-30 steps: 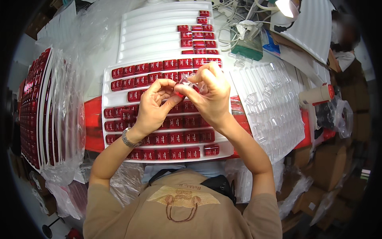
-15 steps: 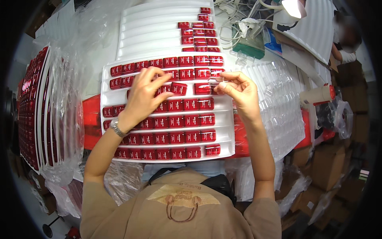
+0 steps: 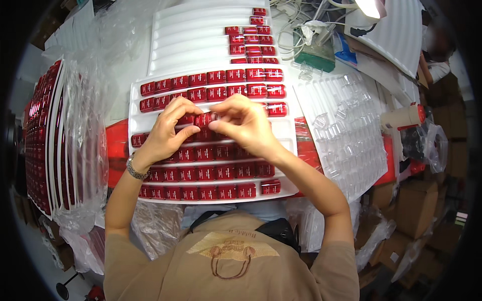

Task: Sort small red plastic items into a tray and package them into individual plastic bags.

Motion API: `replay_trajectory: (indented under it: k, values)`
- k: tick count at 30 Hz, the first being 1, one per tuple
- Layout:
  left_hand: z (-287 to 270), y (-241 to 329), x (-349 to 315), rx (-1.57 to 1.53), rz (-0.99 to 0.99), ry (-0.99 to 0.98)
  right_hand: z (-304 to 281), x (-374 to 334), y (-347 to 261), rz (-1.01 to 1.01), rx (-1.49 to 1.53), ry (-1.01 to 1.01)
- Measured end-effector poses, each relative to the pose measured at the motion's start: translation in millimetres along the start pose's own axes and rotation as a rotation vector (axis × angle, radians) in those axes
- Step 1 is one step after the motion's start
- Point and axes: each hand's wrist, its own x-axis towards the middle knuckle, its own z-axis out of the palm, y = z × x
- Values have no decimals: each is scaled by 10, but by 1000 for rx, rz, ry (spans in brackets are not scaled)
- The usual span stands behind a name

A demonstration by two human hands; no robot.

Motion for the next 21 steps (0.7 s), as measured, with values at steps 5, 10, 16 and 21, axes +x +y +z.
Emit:
replay_trajectory:
  k: [5,10,16,21]
  values:
    - [-59,-79,-8,470,-5,24,-600,214,185,-311,-606,227]
    - [234,-88,176,614,54,-5,-2054,158,413,225,-1215,571]
    - [33,-12,-8,531,-13,54,-2918,-146,1102,320,-1675,601]
    - [-150,-56,-96,535,-87,30,-2999,-23,1014,259,-1641,477]
